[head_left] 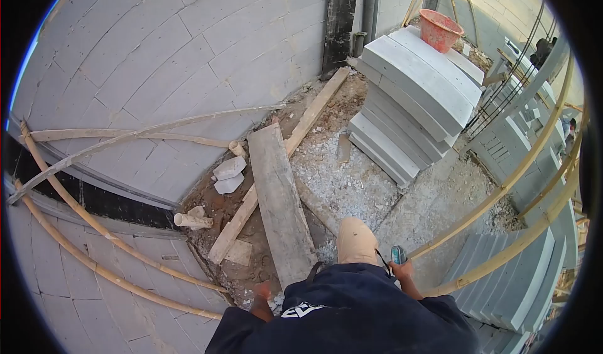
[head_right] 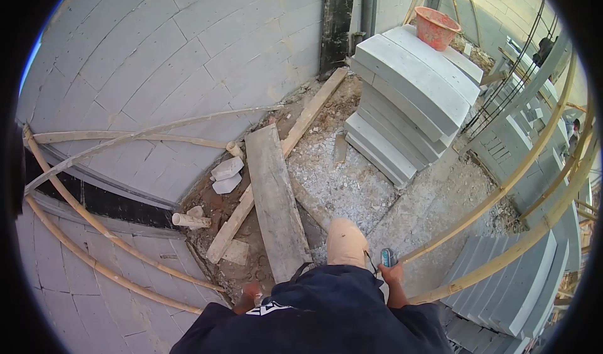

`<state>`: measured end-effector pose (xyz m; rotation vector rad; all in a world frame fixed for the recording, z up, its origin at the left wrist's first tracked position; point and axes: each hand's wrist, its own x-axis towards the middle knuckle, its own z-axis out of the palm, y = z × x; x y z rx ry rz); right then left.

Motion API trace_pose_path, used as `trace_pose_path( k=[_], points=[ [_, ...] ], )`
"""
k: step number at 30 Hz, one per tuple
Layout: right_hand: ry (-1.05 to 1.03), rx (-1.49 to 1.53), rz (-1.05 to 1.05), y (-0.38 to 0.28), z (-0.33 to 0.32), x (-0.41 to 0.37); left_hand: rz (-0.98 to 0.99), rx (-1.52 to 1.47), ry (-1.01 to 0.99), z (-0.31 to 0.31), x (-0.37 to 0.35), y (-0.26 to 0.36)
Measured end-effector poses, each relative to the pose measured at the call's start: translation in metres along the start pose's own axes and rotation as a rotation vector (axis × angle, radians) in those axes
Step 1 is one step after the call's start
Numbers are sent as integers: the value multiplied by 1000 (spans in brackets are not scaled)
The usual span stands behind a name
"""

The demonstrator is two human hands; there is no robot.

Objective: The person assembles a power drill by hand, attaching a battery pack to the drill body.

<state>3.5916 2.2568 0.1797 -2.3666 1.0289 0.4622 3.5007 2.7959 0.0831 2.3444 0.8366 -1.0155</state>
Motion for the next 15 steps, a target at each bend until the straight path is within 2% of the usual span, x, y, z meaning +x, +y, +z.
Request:
trace_pose_path(
  k=[1, 3, 4, 6, 8, 9, 10, 11, 12, 13, 14, 15],
  points=[
    [-5, -2, 14, -5, 4, 2, 12, -148, 86, -24, 36, 28],
    [-184, -36, 69, -30, 10, 25, 67, -657, 247, -70, 98, 103],
    [-294, -152, -22, -29, 20, 45, 125, -766, 285, -91, 124, 144],
    [-237, -251, -32, -37, 41, 80, 188, -863, 286, -144, 141, 234],
    [-254, -265, 8, -27, 69, 119, 234, -957, 214, -159, 168, 292],
    [-257, -268, 27, -46, 75, 144, 279, -971, 159, -171, 192, 327],
    [-240, -329, 78, -91, 51, 145, 266, -921, 29, -178, 210, 360],
    [-236, -184, 215, -152, 18, 139, 214, -837, -91, -184, 218, 360],
    [-172, -160, 256, -180, 22, 159, 198, -839, -180, -199, 226, 367],
    [-258, -122, 233, -223, 2, 178, 171, -865, -266, -208, 230, 376],
    [-345, -82, 213, -266, -18, 197, 187, -943, -219, -216, 232, 375],
    [-316, -79, 143, -289, -10, 232, 207, -1029, -170, -226, 236, 376]
  ],
)
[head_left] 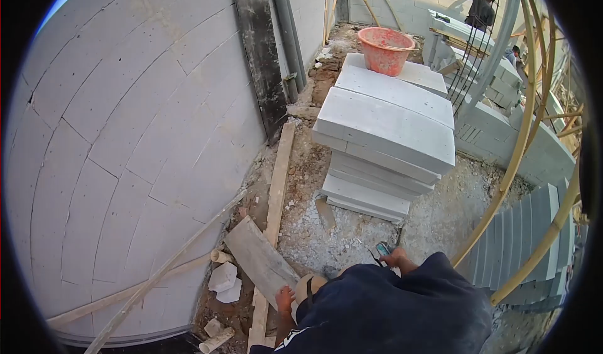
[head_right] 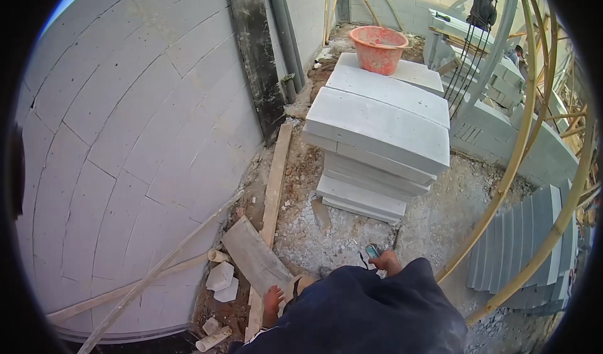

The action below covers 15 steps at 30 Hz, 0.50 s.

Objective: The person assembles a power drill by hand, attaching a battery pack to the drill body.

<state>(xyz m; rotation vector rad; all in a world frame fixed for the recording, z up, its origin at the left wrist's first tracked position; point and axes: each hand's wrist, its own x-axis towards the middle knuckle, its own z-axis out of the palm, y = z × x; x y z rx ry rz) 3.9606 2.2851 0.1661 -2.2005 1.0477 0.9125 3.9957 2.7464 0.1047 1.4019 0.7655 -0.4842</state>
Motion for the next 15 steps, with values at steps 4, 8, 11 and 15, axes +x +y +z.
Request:
trace_pose_path(
  k=[4, 8, 11, 15],
  points=[
    [68, 32, -467, -160, -32, 70, -189, 4, 249, -39, 23, 27],
    [46, 234, -722, -324, -52, 81, -381, 30, 222, -47, 93, 79],
    [-153, 366, -785, -431, -48, 107, -381, 40, 200, -44, 165, 137],
    [-415, 342, -628, -540, -58, 150, -331, 59, 167, -37, 254, 241]
  ],
)
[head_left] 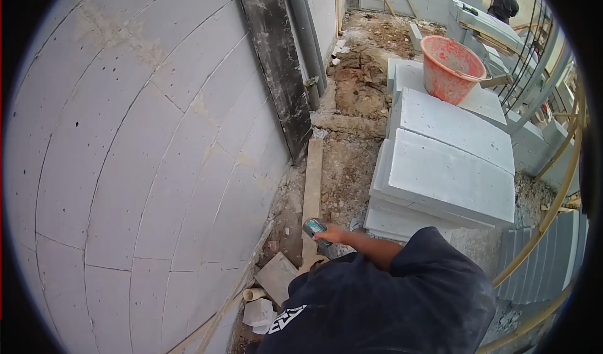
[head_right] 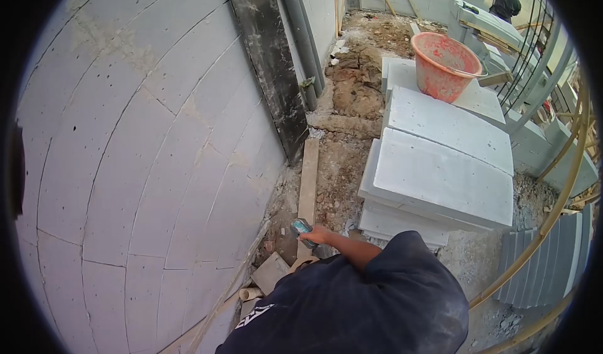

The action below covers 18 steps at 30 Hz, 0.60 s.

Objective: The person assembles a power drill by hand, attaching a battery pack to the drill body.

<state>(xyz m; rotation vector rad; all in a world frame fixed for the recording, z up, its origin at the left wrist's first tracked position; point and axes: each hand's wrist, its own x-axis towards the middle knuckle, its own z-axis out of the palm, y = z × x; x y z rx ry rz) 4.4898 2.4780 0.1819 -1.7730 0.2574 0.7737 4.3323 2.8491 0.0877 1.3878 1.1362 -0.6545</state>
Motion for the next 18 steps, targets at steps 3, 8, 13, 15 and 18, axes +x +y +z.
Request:
trace_pose_path(
  k=[3, 8, 13, 15, 18],
  points=[
    [-14, -69, 12, -78, -57, 29, 105, -33, -84, 39, 42, 128],
    [-62, 1221, -188, -129, -141, 99, 651, 445, -100, 176, 82, 373],
    [-25, 1559, -491, -167, -260, 149, 756, 459, -177, 300, 87, 519],
    [38, 1620, -551, -170, -312, 171, 668, 567, -187, 347, 103, 542],
    [225, 1606, -512, -178, -372, 174, 410, 822, -262, 387, 106, 565]
  ],
)
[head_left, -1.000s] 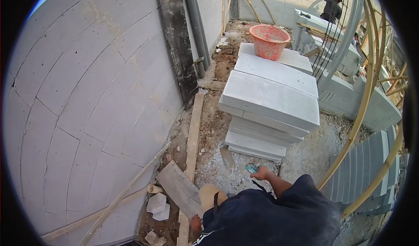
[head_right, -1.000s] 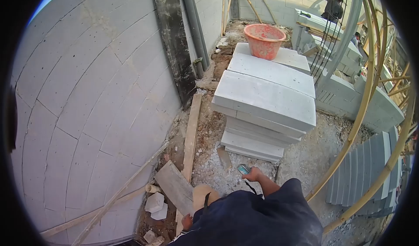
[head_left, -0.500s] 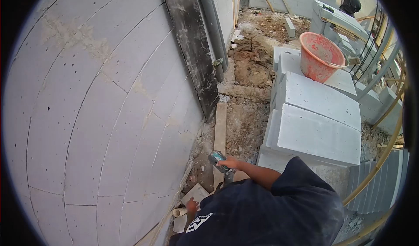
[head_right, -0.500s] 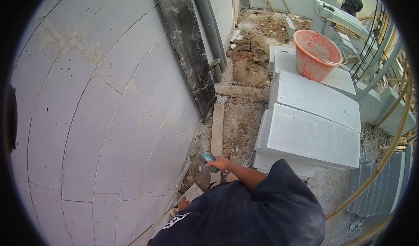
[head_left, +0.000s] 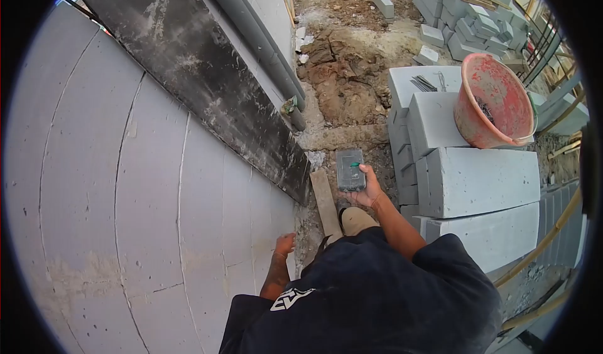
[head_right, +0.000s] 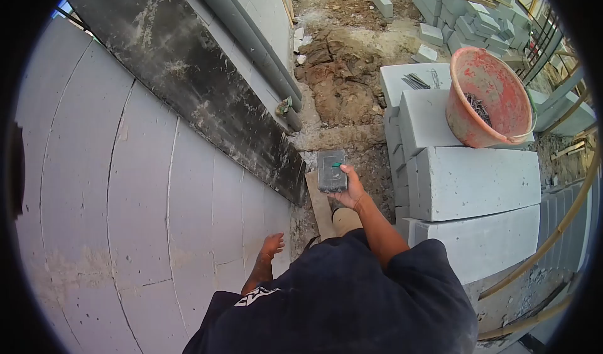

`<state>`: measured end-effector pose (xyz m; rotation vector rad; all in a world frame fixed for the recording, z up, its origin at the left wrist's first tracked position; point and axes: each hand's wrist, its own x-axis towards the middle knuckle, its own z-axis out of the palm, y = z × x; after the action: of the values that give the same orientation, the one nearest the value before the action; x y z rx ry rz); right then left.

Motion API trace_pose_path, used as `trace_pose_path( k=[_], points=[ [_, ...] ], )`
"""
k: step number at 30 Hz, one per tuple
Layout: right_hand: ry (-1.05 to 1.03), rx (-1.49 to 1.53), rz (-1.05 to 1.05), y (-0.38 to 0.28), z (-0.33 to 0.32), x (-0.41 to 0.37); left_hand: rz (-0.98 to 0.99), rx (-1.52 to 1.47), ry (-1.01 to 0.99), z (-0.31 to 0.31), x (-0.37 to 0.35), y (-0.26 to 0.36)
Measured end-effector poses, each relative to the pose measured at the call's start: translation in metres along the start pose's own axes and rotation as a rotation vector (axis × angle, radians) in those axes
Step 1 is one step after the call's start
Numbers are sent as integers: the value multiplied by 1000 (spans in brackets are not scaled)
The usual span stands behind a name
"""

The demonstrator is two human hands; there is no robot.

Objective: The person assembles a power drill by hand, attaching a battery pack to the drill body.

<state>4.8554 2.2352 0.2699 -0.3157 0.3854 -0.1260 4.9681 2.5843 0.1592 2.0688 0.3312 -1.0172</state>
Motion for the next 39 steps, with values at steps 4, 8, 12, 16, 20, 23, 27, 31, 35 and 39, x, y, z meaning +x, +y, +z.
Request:
trace_pose_path(
  k=[4, 8, 12, 16, 20, 23, 27, 31, 35, 39],
  points=[
    [-1, -50, -25, -61, 23, 44, 97, -94, -93, 26, 34, 80],
    [33, -63, -23, -103, 60, 93, 384, -84, -173, 53, 59, 196],
    [15, -38, -32, -126, 74, 144, 352, -172, -369, 72, 58, 353],
    [125, -166, -64, -155, 71, 189, 436, -184, -737, 117, 78, 465],
    [201, -221, -95, -220, 42, 271, 493, -173, -878, 182, 145, 558],
    [243, -284, -148, -302, 43, 350, 513, -305, -842, 225, 195, 653],
    [198, -475, -233, -404, 66, 414, 567, -336, -944, 247, 215, 777],
    [369, -521, -435, -479, 68, 437, 773, -95, -890, 292, 234, 880],
    [563, -617, -513, -544, 54, 449, 840, 120, -974, 348, 252, 944],
    [679, -685, -563, -622, 43, 467, 789, 62, -1018, 414, 267, 1001]
  ],
)
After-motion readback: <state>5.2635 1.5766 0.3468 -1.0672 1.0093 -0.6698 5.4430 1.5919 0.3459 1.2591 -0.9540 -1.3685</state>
